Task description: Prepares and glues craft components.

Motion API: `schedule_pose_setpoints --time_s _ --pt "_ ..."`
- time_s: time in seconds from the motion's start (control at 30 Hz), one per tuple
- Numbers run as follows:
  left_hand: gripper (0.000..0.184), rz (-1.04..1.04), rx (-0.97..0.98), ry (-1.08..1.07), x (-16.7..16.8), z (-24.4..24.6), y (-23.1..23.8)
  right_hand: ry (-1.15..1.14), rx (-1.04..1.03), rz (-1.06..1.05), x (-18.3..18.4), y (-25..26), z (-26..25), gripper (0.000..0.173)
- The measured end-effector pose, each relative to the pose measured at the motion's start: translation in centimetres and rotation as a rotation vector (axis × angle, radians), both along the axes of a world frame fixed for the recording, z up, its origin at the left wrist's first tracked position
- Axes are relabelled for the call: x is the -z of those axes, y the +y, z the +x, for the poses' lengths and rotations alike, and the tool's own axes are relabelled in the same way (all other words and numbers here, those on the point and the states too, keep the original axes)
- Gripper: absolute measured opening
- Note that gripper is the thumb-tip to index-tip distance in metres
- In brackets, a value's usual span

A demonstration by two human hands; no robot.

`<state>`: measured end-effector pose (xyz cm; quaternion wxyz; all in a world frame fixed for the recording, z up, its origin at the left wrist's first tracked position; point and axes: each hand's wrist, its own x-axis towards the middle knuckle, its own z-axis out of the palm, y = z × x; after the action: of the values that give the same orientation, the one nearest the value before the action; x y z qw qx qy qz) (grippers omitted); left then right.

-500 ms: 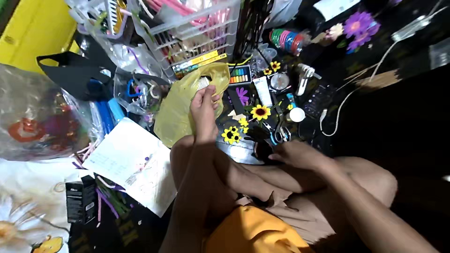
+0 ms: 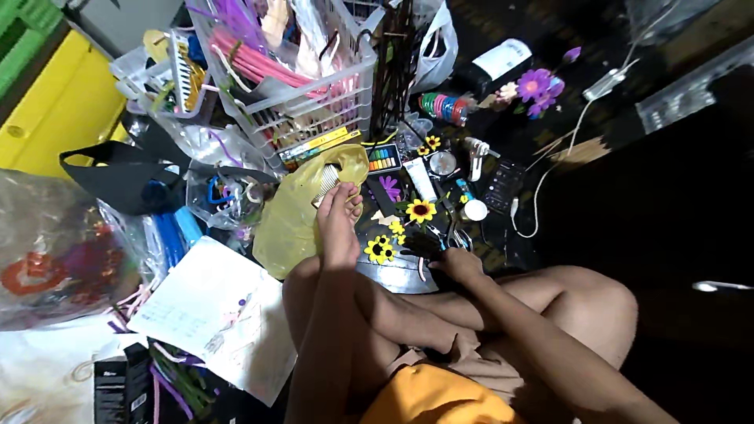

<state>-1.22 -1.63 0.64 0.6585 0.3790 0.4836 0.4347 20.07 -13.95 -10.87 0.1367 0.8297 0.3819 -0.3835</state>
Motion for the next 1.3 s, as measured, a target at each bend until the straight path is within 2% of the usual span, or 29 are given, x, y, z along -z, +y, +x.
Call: schedule_pose_setpoints --time_s 0.07,0.13,0.27,0.33,0.47,0.6,0.67,0.73,0.8,0.9,0.97,1.03,1.1,1.2,1.27,1.3 --pt "0.021 0.002 0.043 0.01 -0.1 0.0 -0.2 0.012 0.051 0.1 -0.6 -0.1 0.3 0.057" --pt "0.021 0.017 0.021 0.017 -0.2 0.3 -0.2 0.058 0.111 0.2 -1.2 -0.1 0.6 0.046" --pt "0.015 0.001 -0.192 -0.097 -0.5 1.4 1.0 0.076 0.168 0.333 -3.1 1.0 -0.4 0.036" --pt "0.016 0.017 -0.227 -0.11 -0.5 1.7 1.1 0.095 0.167 0.389 -3.3 1.7 -1.5 0.032" --pt "0.033 0.078 -0.032 -0.01 -0.1 2.0 -0.3 0.151 0.107 0.411 -1.6 1.9 -3.1 0.035" --pt "0.027 -0.019 0.115 -0.02 1.2 4.0 0.8 0.196 -0.038 0.557 1.5 1.1 -3.7 0.033" --pt "0.027 0.036 0.178 0.026 1.3 4.0 1.6 0.203 -0.107 0.605 2.3 1.1 -4.1 0.033" --pt "0.025 0.182 0.175 0.083 0.1 2.7 1.6 0.241 -0.193 0.655 2.7 1.2 -4.5 0.035" --pt "0.024 0.291 0.118 0.051 -1.9 0.0 1.1 0.291 -0.286 0.67 2.7 1.2 -4.8 0.041" --pt "0.022 0.416 -0.074 0.022 -4.2 -5.4 1.9 0.308 -0.35 0.604 3.1 1.4 -5.0 0.047" --pt "0.021 0.444 -0.235 0.181 -3.2 -9.3 4.2 0.313 -0.351 0.573 3.7 1.2 -4.9 0.045" --pt "0.022 0.409 -0.318 0.424 -0.6 -13.7 7.5 0.313 -0.368 0.562 4.0 1.5 -4.9 0.044" --pt "0.025 0.355 -0.339 0.668 1.9 -17.6 10.8 0.319 -0.383 0.523 4.3 2.0 -4.7 0.044" --pt "0.03 0.276 -0.371 1.01 3.2 -21.6 14.6 0.297 -0.387 0.467 4.3 2.5 -4.6 0.045" --pt "0.04 0.299 -0.374 1.284 3.9 -23.1 18.9 0.296 -0.392 0.474 4.1 2.6 -4.7 0.043" --pt "0.048 0.353 -0.314 1.43 4.3 -23.7 21.0 0.297 -0.389 0.484 4.0 2.7 -4.6 0.042"
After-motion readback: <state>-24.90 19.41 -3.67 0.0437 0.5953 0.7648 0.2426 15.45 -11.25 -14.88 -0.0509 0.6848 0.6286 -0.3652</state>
